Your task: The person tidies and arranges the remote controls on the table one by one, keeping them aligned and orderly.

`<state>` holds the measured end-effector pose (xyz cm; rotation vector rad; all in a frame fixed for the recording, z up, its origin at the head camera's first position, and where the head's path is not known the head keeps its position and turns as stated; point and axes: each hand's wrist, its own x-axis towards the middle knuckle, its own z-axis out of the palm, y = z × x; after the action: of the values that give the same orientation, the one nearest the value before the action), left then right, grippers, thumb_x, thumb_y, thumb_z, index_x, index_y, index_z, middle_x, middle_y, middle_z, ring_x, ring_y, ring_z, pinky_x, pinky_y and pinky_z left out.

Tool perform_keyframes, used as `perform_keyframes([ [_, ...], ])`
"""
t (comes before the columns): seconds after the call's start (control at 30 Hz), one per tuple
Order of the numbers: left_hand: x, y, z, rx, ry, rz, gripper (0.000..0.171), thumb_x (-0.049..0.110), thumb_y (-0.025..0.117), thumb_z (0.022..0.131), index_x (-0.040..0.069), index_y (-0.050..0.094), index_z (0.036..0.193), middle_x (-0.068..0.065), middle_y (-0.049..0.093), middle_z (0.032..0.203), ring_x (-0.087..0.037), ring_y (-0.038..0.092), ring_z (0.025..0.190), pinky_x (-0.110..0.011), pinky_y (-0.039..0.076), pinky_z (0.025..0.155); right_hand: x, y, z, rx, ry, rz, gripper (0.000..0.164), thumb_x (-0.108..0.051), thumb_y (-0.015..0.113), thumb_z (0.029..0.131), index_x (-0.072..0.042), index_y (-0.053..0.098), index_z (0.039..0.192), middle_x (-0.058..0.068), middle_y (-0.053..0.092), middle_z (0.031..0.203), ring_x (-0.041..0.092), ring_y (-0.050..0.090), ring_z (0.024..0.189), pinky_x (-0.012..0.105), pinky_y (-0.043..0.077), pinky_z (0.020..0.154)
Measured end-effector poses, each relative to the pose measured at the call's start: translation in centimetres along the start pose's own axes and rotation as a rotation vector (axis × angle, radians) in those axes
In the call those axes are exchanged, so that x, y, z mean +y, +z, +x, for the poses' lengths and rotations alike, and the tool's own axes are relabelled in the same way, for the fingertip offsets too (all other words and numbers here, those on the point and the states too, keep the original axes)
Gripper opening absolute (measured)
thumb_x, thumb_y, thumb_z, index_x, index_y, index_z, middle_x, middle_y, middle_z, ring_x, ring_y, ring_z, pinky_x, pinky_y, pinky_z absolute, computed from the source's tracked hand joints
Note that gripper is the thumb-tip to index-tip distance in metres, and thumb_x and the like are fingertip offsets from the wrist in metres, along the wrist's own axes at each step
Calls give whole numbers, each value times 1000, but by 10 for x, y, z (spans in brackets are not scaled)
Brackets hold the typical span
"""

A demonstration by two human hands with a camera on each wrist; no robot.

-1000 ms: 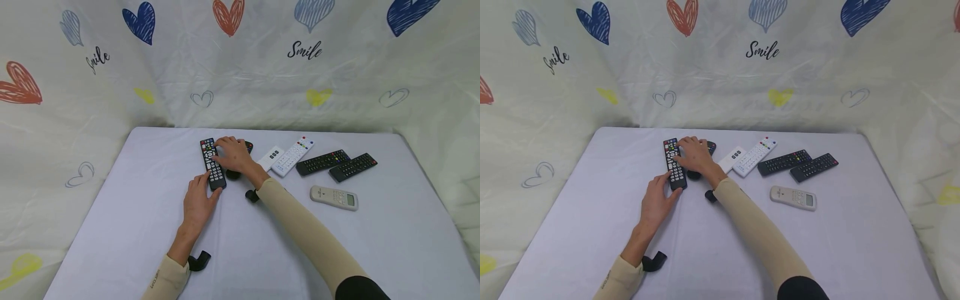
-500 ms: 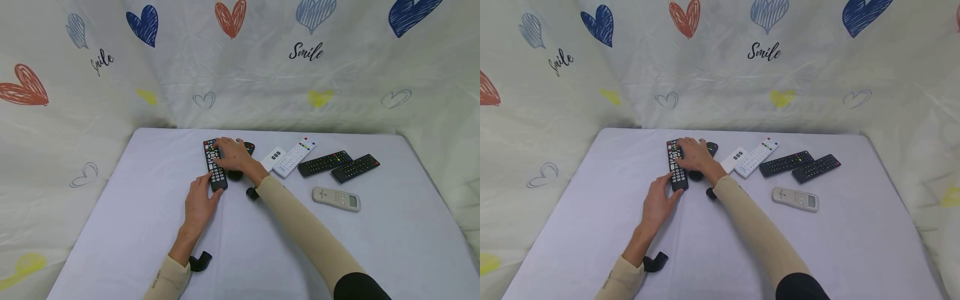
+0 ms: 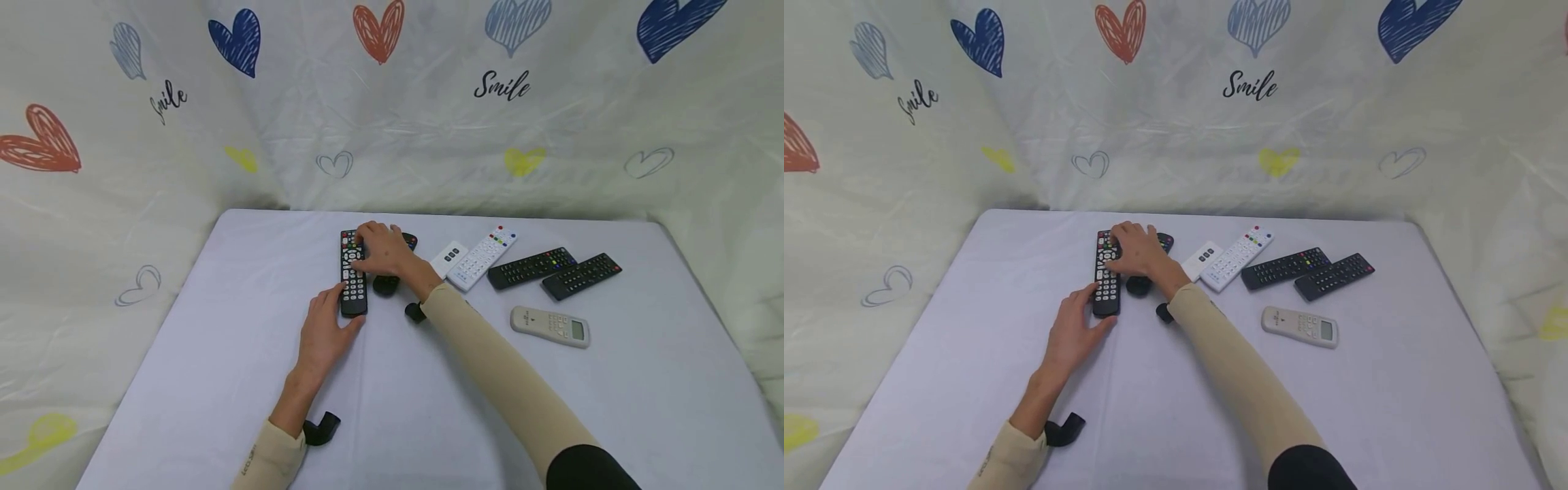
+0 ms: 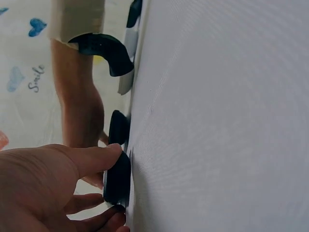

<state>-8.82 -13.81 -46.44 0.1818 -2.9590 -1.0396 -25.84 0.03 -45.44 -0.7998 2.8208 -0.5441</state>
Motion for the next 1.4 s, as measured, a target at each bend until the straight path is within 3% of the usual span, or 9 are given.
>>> perform_keyframes([
  [0.2,0,-1,1,7,-31,-42,82,28,86,87,6,46,155,-19,54,148,-34,51,137,-51,47,114,-2,-4,-2,-7,2,24,59,-52,73,92,-18,56,137,8,48,156,27,50,142,55,32,123],
  [0.47,-1,1,2,20,-28,-68,78,27,85,88,6,47,153,-17,56,144,-32,57,128,-49,51,107,-1,-5,0,-55,17,212,78,-39,77,91,-17,41,156,11,37,165,29,42,147,48,41,121],
  [0.7,-1,3,3,22,-29,-67,81,27,87,86,6,47,153,-18,57,141,-32,58,126,-49,52,104,1,-5,3,-75,-9,263,77,-32,79,91,-14,42,157,12,45,160,30,44,146,47,39,123],
  [0.97,-1,2,6,19,-33,-90,84,22,89,84,2,47,153,-20,59,134,-30,60,112,-46,52,94,0,-7,3,-74,-10,258,78,-33,80,89,-13,44,156,13,48,158,33,44,145,48,40,121],
  [1.4,-3,-3,8,12,-20,-160,83,15,89,82,-1,48,152,-22,59,131,-28,61,102,-38,53,82,-1,-7,1,-87,15,335,84,-34,83,87,-13,42,157,16,40,161,34,45,141,50,43,118],
])
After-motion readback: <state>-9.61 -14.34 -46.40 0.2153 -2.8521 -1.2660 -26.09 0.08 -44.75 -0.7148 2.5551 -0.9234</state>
